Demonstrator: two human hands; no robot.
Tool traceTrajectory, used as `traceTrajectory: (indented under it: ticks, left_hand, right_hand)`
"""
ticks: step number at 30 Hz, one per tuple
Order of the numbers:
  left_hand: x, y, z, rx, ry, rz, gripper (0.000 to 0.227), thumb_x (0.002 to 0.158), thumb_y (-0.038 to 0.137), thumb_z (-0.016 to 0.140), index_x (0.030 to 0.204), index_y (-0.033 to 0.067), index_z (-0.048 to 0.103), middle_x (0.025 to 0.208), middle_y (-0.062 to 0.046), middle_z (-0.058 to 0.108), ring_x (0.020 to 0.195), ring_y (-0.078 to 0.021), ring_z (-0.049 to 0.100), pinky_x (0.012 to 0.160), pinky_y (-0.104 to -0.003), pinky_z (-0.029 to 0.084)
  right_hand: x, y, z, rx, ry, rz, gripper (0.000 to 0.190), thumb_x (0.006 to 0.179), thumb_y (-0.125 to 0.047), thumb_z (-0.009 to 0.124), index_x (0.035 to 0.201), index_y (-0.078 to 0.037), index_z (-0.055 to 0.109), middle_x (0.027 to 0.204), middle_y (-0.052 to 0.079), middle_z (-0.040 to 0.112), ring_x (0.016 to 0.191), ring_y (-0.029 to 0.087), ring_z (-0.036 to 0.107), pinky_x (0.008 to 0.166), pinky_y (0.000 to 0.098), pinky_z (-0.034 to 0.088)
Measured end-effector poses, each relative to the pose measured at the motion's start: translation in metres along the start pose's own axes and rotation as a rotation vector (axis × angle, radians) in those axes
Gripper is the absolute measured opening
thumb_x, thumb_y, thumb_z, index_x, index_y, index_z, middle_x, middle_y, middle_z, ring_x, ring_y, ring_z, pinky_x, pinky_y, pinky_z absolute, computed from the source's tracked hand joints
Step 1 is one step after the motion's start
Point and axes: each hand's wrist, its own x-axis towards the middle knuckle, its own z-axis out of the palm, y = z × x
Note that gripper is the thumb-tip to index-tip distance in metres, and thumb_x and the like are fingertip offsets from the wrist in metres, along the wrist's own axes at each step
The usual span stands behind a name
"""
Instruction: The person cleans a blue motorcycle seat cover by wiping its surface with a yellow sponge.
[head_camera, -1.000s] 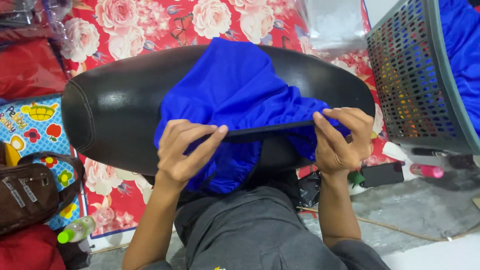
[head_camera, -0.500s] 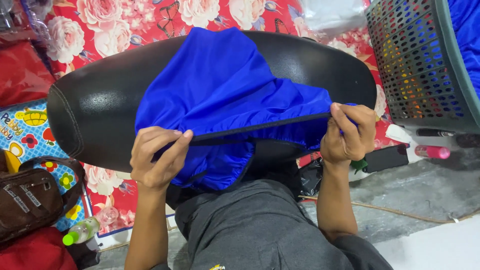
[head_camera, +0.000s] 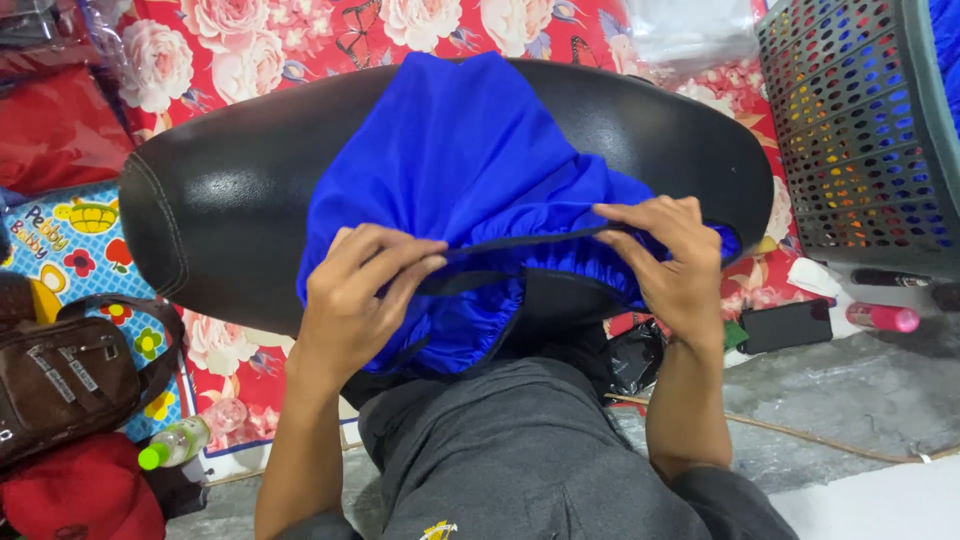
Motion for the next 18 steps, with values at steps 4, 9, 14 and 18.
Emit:
traceTrajectory:
  ticks: [4,9,14,18]
  left_hand:
    - [0.004,-0.008,-0.016,-0.074,-0.188,-0.212,0.01,0.103,0.011,0.068,0.096,0.0046,0.073,0.077,-0.009,0.065,0.073,-0.0305,0.066,0.069,-0.039,0.049]
    - [-0.003,-0.04,-0.011,-0.405,-0.204,-0.764,0.03,0.109,0.022,0.056,0.086,0.0067,0.067,0.071,-0.001,0.047,0.076,-0.014,0.043,0.074,-0.033,0.043]
    - [0.0,-0.044,-0.01,-0.409,-0.184,-0.826,0.031,0.109,0.023,0.057,0.083,0.0095,0.067,0.068,0.001,0.046,0.073,-0.0121,0.042,0.073,-0.03,0.042]
    - [-0.001,-0.048,-0.01,-0.433,-0.174,-0.797,0.025,0.108,0.019,0.058,0.089,0.0094,0.071,0.071,0.002,0.05,0.074,-0.0094,0.044,0.072,-0.026,0.043]
  right_hand:
    - [0.013,0.009,-0.015,0.19,-0.314,0.034,0.01,0.099,-0.007,0.068,0.094,-0.004,0.077,0.077,0.011,0.064,0.07,0.027,0.06,0.082,0.036,0.039]
    - [0.01,0.046,0.002,0.779,0.0,0.496,0.023,0.106,-0.006,0.057,0.085,-0.001,0.066,0.075,0.004,0.053,0.071,0.01,0.048,0.073,0.025,0.045]
    - [0.016,0.058,0.012,0.927,0.083,0.734,0.019,0.103,-0.008,0.061,0.087,0.001,0.066,0.066,0.003,0.061,0.061,0.008,0.067,0.065,0.0206,0.055]
    - [0.017,0.049,0.014,0.913,0.098,0.748,0.019,0.102,-0.006,0.063,0.085,0.001,0.066,0.065,0.004,0.061,0.059,0.008,0.065,0.065,0.0198,0.055]
